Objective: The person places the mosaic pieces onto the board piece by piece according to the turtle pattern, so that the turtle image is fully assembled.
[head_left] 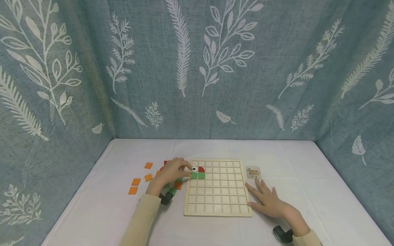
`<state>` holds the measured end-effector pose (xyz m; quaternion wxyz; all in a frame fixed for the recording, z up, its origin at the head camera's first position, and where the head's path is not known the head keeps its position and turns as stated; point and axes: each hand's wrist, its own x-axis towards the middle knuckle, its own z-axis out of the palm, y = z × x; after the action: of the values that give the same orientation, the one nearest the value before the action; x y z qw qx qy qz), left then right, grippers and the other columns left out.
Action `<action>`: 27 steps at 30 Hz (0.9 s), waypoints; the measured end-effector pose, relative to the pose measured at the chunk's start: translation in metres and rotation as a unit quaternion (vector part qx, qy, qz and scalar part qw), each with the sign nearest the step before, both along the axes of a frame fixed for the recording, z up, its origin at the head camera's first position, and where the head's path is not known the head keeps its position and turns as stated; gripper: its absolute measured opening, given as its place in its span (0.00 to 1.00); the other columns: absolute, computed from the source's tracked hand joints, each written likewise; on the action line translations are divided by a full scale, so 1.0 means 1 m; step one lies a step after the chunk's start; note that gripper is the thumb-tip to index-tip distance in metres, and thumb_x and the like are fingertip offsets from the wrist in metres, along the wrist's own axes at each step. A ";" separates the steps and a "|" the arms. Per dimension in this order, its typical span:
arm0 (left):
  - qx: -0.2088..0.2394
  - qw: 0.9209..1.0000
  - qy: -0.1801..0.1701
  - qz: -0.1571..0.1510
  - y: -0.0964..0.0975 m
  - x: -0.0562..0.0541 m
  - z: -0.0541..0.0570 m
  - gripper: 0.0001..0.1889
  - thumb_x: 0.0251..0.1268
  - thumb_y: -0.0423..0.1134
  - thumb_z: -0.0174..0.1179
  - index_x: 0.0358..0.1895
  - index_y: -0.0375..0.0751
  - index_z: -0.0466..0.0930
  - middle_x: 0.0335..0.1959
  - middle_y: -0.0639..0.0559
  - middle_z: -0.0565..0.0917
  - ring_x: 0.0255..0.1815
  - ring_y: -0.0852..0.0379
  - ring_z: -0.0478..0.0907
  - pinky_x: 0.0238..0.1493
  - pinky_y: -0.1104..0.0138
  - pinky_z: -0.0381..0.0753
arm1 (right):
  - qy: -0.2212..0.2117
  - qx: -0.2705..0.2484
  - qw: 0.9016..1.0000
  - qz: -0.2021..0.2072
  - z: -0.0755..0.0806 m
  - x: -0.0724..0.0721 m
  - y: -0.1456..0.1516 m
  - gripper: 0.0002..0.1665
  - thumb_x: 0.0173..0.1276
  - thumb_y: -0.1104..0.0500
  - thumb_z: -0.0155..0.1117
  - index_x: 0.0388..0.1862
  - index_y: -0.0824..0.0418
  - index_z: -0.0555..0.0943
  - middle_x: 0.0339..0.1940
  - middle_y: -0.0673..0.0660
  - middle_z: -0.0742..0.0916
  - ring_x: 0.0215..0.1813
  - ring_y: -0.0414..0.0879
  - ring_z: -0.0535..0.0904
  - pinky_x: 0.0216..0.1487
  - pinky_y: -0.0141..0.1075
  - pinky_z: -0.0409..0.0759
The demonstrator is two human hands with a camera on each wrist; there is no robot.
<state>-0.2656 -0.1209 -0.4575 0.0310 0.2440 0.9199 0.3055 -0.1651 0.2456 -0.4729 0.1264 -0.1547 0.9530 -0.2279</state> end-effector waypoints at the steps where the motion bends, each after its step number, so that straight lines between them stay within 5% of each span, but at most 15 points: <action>1: -0.003 1.000 -0.001 0.002 -0.003 0.001 0.001 0.08 0.55 0.43 0.65 0.38 0.50 0.84 0.22 0.57 0.67 0.28 0.58 0.61 0.30 0.67 0.61 | 0.000 0.000 1.000 0.001 0.000 0.000 0.000 0.41 0.64 0.39 0.54 0.72 0.53 0.59 0.73 0.71 0.50 0.72 0.70 0.38 0.59 0.71 0.32; 8: -0.037 0.999 0.020 0.021 -0.025 0.010 0.001 0.08 0.55 0.45 0.64 0.38 0.50 0.83 0.24 0.59 0.69 0.29 0.59 0.63 0.34 0.65 0.61 | -0.001 -0.008 1.000 0.005 0.000 0.000 0.002 0.40 0.64 0.39 0.53 0.72 0.54 0.59 0.73 0.71 0.50 0.72 0.71 0.38 0.58 0.72 0.31; 21: -0.054 0.995 -0.007 0.088 -0.056 0.029 0.006 0.08 0.50 0.43 0.69 0.35 0.48 0.83 0.23 0.56 0.68 0.29 0.58 0.63 0.31 0.66 0.62 | -0.004 -0.014 1.000 0.005 0.001 0.000 0.002 0.41 0.64 0.39 0.53 0.72 0.54 0.59 0.73 0.71 0.50 0.72 0.70 0.37 0.58 0.72 0.30; 27: -0.095 0.990 -0.013 0.102 -0.064 0.040 0.011 0.10 0.44 0.43 0.72 0.31 0.49 0.83 0.27 0.57 0.75 0.33 0.59 0.70 0.41 0.56 0.68 | -0.010 -0.013 1.000 0.003 0.000 0.000 0.002 0.41 0.64 0.39 0.53 0.72 0.53 0.58 0.73 0.71 0.49 0.72 0.70 0.37 0.59 0.71 0.30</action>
<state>-0.2259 -0.1848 -0.4469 0.0349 0.1408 0.9642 0.2220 -0.1656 0.2479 -0.4729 0.1350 -0.1568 0.9481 -0.2416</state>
